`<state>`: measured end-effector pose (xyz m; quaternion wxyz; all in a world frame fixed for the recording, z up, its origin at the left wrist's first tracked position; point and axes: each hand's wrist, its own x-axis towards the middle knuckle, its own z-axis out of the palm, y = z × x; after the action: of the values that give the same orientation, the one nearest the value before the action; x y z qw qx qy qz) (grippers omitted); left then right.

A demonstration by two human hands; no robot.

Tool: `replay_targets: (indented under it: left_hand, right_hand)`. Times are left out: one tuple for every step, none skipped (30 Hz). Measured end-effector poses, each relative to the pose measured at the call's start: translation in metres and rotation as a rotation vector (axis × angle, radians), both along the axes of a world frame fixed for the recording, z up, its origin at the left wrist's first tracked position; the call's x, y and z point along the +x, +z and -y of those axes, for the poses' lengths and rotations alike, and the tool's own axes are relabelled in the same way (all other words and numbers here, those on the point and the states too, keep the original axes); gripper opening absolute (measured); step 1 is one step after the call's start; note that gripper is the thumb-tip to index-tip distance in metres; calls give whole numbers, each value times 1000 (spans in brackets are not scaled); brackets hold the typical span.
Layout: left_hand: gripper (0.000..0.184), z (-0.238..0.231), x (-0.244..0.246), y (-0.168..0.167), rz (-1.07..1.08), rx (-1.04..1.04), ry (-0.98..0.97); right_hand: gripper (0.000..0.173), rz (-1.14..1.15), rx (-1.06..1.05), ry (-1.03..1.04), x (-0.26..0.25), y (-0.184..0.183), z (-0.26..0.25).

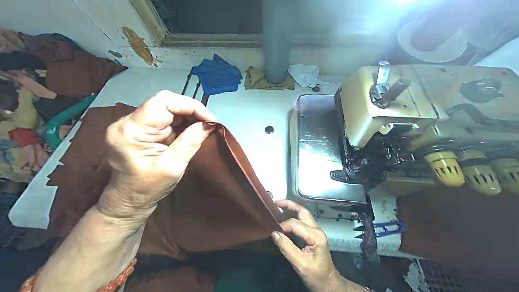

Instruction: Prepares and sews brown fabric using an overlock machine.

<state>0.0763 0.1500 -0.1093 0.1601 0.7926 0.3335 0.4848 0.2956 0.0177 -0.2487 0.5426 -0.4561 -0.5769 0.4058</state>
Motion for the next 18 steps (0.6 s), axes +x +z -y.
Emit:
replay_targets:
  left_hand:
    - [15, 9, 0, 4, -12, -17, 0]
    - [15, 15, -1, 7, -20, -20, -1]
    - [14, 16, -2, 7, -22, -5, -11]
    - [14, 13, -4, 7, -18, 26, -25]
    - [13, 11, -6, 6, -10, 41, -37]
    - [14, 12, -7, 7, -13, 36, -39]
    - [14, 14, -7, 8, -18, 20, -39]
    - [15, 13, -7, 8, -15, 20, -44]
    - [16, 9, -7, 7, -3, 42, -57]
    - [16, 5, -7, 7, 2, 55, -66]
    - [16, 4, -6, 7, 1, 55, -68]
    - [16, 6, -4, 7, -7, 38, -56]
    - [15, 10, 0, 8, -13, 6, -36]
    - [13, 8, 7, 11, -26, -8, -17]
    - [13, 0, 16, 12, -46, 3, -10]
    - [12, -9, 27, 13, -56, 14, -15]
    - [10, -17, 39, 11, -73, 17, -29]
    - [8, -25, 52, 8, -91, 16, -50]
  right_hand:
    - [16, -18, -37, 15, 1, 1, 1]
    - [15, -39, -73, 29, 2, 2, 2]
    - [15, -63, -109, 39, 3, 3, 3]
    - [15, -87, -135, 37, 3, 3, 3]
    - [15, -107, -157, 35, 3, 3, 3]
    - [17, -116, -174, 27, 2, 2, 3]
    - [19, -117, -186, 17, 2, 2, 4]
    - [20, -120, -191, 11, 2, 2, 4]
    - [21, -130, -199, 12, 2, 2, 4]
    - [21, -148, -206, 11, 2, 2, 3]
    - [20, -170, -209, 6, 2, 2, 2]
    - [19, -197, -215, 4, 2, 3, 1]
    - [17, -229, -228, 1, 2, 3, 0]
    - [13, -253, -242, 1, 3, 5, -1]
    - [10, -263, -255, 12, 5, 6, -1]
    - [14, -248, -262, 41, 9, 8, -1]
    - [20, -220, -261, 78, 15, 9, 0]
    - [21, -175, -246, 117, 22, 10, 1]
